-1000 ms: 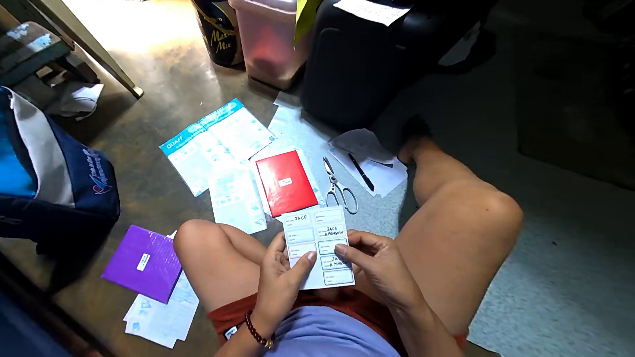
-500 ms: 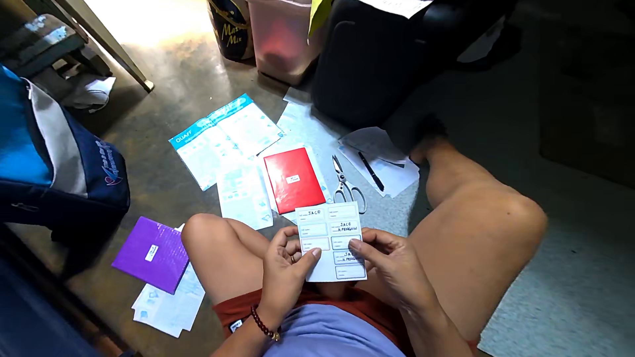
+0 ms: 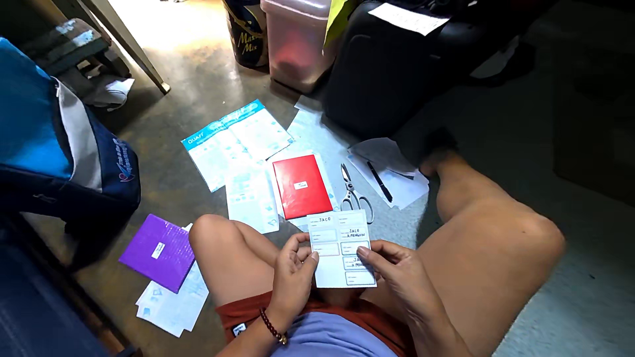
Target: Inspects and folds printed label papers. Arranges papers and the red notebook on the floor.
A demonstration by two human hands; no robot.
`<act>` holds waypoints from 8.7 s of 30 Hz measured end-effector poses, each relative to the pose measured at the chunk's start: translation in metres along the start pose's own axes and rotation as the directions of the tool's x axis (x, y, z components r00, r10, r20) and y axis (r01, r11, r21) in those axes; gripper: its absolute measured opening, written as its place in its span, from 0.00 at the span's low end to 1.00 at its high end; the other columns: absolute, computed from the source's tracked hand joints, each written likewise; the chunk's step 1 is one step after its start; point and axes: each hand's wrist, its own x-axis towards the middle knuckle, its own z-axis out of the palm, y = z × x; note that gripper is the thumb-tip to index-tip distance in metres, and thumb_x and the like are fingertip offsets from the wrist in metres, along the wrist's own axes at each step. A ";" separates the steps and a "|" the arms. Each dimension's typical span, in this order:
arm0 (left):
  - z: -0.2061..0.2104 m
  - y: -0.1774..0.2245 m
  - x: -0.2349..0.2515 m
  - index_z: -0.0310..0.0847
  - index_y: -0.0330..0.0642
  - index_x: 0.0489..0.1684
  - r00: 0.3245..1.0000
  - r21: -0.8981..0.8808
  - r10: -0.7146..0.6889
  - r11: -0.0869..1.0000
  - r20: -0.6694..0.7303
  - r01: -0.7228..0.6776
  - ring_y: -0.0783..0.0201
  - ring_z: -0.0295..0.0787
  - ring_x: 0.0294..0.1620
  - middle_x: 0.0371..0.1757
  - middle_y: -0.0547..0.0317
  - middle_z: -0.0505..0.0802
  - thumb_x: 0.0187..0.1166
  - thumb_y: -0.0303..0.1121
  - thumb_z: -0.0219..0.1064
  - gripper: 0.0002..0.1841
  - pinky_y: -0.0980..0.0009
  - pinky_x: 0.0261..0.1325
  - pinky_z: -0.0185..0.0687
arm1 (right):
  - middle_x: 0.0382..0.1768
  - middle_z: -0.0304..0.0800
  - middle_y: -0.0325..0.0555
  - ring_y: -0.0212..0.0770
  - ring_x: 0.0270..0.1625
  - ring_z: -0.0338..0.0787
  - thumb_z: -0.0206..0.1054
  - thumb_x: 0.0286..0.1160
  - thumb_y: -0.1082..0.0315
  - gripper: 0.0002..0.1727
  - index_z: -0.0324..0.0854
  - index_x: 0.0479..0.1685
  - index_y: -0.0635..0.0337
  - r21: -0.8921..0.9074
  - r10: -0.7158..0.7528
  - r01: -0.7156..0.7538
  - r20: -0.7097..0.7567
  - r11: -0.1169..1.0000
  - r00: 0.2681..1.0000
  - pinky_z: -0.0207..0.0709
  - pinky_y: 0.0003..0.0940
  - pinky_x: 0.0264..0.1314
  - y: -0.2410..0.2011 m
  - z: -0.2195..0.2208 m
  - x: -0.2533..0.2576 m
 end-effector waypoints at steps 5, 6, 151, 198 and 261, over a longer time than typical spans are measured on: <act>0.001 0.000 0.000 0.69 0.28 0.65 1.000 -0.001 0.012 1.000 0.007 -0.012 0.69 0.96 0.36 0.39 0.56 0.96 0.76 0.14 0.60 0.19 0.73 0.41 0.92 | 0.23 0.92 0.30 0.20 0.22 0.88 0.67 0.70 0.78 0.10 0.90 0.28 0.54 0.015 -0.005 0.005 0.012 1.000 1.000 0.82 0.15 0.26 0.001 -0.001 0.000; 0.001 0.000 0.000 0.69 0.28 0.65 1.000 -0.002 0.015 1.000 0.006 -0.015 0.69 0.96 0.36 0.39 0.56 0.97 0.75 0.13 0.61 0.19 0.73 0.41 0.92 | 0.22 0.92 0.29 0.20 0.22 0.87 0.67 0.70 0.78 0.10 0.90 0.28 0.54 0.014 -0.004 0.004 0.010 1.000 1.000 0.81 0.14 0.26 0.001 -0.001 0.000; 0.002 -0.004 0.002 0.67 0.28 0.65 0.998 -0.036 0.057 0.998 -0.035 -0.058 0.66 0.98 0.38 0.40 0.54 0.97 0.70 0.11 0.67 0.24 0.71 0.45 0.94 | 0.25 0.94 0.30 0.23 0.27 0.91 0.56 0.78 0.76 0.16 0.89 0.30 0.54 0.062 -0.001 -0.001 0.047 0.998 0.999 0.87 0.20 0.32 -0.002 0.002 -0.001; 0.001 -0.007 0.002 0.66 0.27 0.67 0.997 -0.035 0.081 0.996 -0.021 -0.082 0.67 0.97 0.39 0.41 0.55 0.97 0.77 0.13 0.60 0.20 0.71 0.47 0.93 | 0.27 0.94 0.32 0.25 0.27 0.92 0.57 0.79 0.76 0.15 0.89 0.32 0.56 0.076 -0.011 0.008 0.036 0.997 0.999 0.88 0.20 0.33 0.000 0.000 -0.002; 0.000 -0.011 0.005 0.64 0.36 0.57 0.988 -0.094 0.139 0.985 -0.069 -0.145 0.71 0.93 0.36 0.37 0.60 0.92 0.75 0.13 0.60 0.17 0.74 0.40 0.90 | 0.25 0.94 0.32 0.24 0.24 0.90 0.57 0.77 0.75 0.15 0.90 0.30 0.54 0.071 -0.007 0.004 0.041 0.997 0.999 0.86 0.19 0.28 0.003 0.001 -0.001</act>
